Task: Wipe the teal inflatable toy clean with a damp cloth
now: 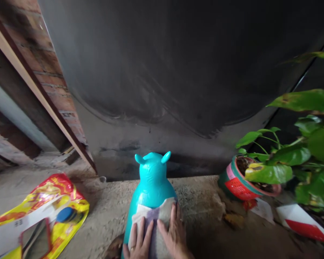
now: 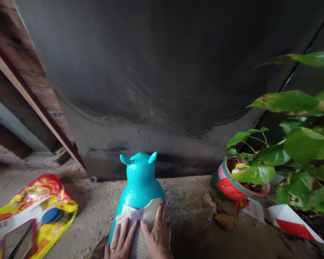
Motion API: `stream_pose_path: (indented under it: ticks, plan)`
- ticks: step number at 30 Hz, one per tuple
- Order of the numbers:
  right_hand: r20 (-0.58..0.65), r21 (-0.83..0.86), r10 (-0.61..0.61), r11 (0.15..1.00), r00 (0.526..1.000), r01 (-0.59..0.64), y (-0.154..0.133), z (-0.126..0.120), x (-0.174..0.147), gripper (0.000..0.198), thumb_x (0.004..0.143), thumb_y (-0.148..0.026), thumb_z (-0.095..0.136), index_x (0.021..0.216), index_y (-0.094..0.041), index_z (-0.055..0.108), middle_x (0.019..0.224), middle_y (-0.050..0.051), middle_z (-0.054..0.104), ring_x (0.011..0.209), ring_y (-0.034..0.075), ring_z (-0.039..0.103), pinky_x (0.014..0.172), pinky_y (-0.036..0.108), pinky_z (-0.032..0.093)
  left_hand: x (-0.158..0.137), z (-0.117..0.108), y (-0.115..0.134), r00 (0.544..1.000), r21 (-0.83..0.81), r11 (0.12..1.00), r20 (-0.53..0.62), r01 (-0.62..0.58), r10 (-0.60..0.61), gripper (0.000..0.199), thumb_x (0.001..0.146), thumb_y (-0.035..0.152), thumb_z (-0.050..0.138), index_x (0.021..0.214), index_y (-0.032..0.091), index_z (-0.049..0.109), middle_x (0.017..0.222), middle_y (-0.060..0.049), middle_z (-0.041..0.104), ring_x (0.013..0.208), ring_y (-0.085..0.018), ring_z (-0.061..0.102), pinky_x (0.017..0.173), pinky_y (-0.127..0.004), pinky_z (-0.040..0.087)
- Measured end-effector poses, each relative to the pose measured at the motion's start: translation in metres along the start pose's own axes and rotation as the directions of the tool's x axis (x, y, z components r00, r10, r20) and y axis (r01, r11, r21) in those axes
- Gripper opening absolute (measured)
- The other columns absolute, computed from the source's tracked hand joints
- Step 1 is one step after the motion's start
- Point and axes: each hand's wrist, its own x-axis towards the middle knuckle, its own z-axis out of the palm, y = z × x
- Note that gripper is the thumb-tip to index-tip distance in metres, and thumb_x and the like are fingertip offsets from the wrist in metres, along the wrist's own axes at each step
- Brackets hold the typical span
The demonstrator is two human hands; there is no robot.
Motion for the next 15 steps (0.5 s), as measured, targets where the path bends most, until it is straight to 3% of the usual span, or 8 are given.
stream_pose_path:
  ticks: [4, 8, 11, 15]
  plan:
    - [0.041, 0.092, -0.138, 0.987, 0.99, 0.134, -0.015, -0.017, 0.051, 0.077, 0.092, -0.046, 0.048, 0.152, -0.01, 0.018, 0.159, 0.014, 0.014, 0.146, 0.027, 0.019, 0.117, 0.047, 0.029, 0.027, -0.015, 0.006, 0.999, -0.064, 0.997, 0.012, -0.035, 0.036, 0.096, 0.07, 0.061, 0.066, 0.146, 0.03, 0.017, 0.159, -0.004, -0.002, 0.146, -0.036, -0.009, 0.11, -0.071, 0.025]
    - [0.065, 0.116, -0.162, 0.981, 0.985, 0.154, -0.026, -0.022, 0.083, 0.075, 0.092, -0.041, 0.048, 0.153, -0.011, 0.017, 0.159, 0.013, 0.016, 0.146, 0.024, 0.021, 0.118, 0.043, 0.027, 0.045, -0.024, 0.013, 1.0, -0.073, 0.997, -0.013, 0.007, -0.008, 0.097, 0.07, 0.058, 0.069, 0.146, 0.031, 0.016, 0.159, -0.003, -0.004, 0.146, -0.035, -0.013, 0.112, -0.07, 0.02]
    - [0.08, 0.087, -0.114, 0.99, 0.99, 0.107, -0.031, -0.02, 0.082, 0.075, 0.093, -0.05, 0.044, 0.152, -0.011, 0.018, 0.158, 0.015, 0.019, 0.144, 0.028, 0.028, 0.114, 0.048, 0.033, 0.048, -0.025, 0.013, 1.0, -0.06, 0.998, -0.023, 0.015, -0.016, 0.096, 0.07, 0.056, 0.068, 0.146, 0.03, 0.015, 0.158, -0.003, -0.006, 0.146, -0.035, -0.014, 0.112, -0.069, 0.022]
    - [0.021, 0.027, -0.047, 0.999, 0.999, 0.047, -0.032, -0.009, 0.057, 0.077, 0.095, -0.06, 0.033, 0.151, -0.008, 0.023, 0.156, 0.019, 0.024, 0.142, 0.032, 0.03, 0.109, 0.052, 0.039, 0.046, -0.025, 0.008, 1.0, -0.056, 0.998, -0.013, 0.004, -0.005, 0.097, 0.07, 0.061, 0.066, 0.146, 0.029, 0.015, 0.158, -0.004, -0.005, 0.146, -0.034, -0.012, 0.112, -0.068, 0.022]
